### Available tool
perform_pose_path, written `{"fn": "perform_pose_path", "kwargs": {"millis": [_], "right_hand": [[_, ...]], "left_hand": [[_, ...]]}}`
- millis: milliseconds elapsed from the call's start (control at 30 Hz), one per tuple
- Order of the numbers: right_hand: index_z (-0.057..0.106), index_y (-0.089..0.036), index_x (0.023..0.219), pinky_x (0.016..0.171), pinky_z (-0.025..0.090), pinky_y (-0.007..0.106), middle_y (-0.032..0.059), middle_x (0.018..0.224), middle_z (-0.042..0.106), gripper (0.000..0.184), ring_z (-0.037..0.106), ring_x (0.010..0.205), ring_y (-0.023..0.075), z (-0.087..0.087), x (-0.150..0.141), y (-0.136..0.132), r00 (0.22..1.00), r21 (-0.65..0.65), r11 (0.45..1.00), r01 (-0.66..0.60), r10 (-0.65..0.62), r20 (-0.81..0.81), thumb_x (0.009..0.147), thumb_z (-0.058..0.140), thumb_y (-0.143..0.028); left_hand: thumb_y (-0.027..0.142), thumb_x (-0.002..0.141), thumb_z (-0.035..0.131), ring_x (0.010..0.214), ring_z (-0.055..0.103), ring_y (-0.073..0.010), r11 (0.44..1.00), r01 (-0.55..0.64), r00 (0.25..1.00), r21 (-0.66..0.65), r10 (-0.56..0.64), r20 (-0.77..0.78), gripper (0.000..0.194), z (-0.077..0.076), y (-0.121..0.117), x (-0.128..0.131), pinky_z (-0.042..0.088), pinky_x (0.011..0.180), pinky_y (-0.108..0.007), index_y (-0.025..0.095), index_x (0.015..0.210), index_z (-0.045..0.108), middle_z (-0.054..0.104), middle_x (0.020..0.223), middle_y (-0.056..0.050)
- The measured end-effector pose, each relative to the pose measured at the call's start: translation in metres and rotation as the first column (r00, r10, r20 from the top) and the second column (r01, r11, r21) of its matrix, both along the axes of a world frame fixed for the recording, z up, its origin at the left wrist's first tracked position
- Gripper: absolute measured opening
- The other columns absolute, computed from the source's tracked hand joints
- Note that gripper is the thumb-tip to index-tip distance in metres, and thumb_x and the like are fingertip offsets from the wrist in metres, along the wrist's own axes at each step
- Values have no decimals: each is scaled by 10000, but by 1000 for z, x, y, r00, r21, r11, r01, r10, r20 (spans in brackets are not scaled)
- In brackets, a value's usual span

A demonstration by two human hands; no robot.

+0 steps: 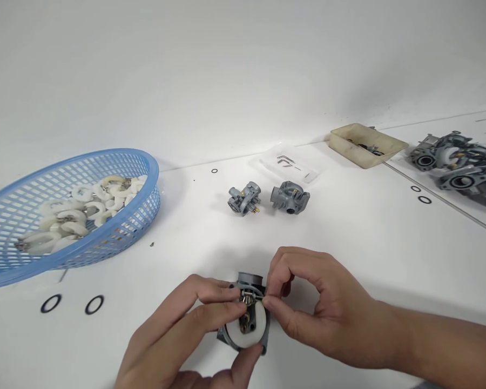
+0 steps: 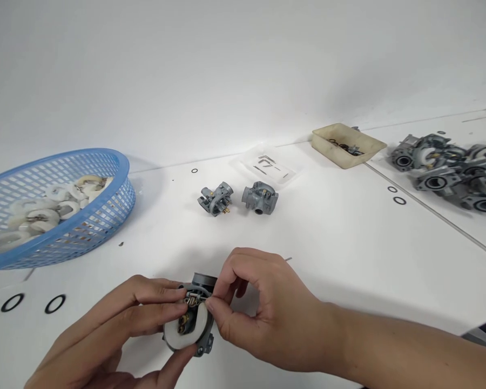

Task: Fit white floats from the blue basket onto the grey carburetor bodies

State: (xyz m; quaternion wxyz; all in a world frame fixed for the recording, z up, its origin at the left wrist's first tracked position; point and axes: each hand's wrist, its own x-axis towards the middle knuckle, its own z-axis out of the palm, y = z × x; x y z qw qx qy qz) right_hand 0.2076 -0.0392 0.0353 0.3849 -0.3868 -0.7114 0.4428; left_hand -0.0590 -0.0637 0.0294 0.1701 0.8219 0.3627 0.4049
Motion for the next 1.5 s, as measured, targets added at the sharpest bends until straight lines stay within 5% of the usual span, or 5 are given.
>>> {"fn": "perform_pose_path", "kwargs": {"millis": [167, 767, 1200, 1500], "right_hand": [[705, -222, 930, 711, 544, 250, -30, 859, 702, 99, 632, 753, 113, 1, 1, 0, 1000, 6, 1000, 1, -2, 20, 986, 782, -198], [681, -242, 959, 742, 585, 316, -5, 909, 726, 125, 707, 798, 160, 3, 5, -3, 998, 44, 999, -21, 18, 55, 999, 769, -164], [687, -249, 984, 727, 580, 339, 15, 932, 724, 155, 712, 814, 188, 0, 7, -2, 997, 43, 997, -58, 56, 48, 968, 788, -133], [698, -250, 966, 741, 596, 322, 7, 938, 749, 197, 734, 814, 177, -1, 4, 1, 999, 82, 996, -46, 45, 19, 925, 792, -81]], "left_hand": [[140, 915, 904, 1130, 818, -262, 998, 13, 999, -56, -12, 30, 463, -2, -1, -5, 777, 914, -347, 271, 1334, 759, 754, 1270, -82], [238, 922, 959, 1027, 857, -234, 979, 64, 992, -194, -41, 117, 326, 5, 1, -5, 770, 781, -254, 287, 1206, 805, 799, 1212, -49], [260, 912, 961, 802, 853, -193, 981, 81, 993, -177, -63, 105, 220, 10, 9, -2, 744, 675, -229, 272, 1087, 827, 831, 1116, -47], [157, 860, 988, 863, 827, -157, 986, 91, 990, -142, -74, 122, 341, 7, 11, -3, 714, 707, -194, 235, 1128, 794, 790, 1127, -38]]}}
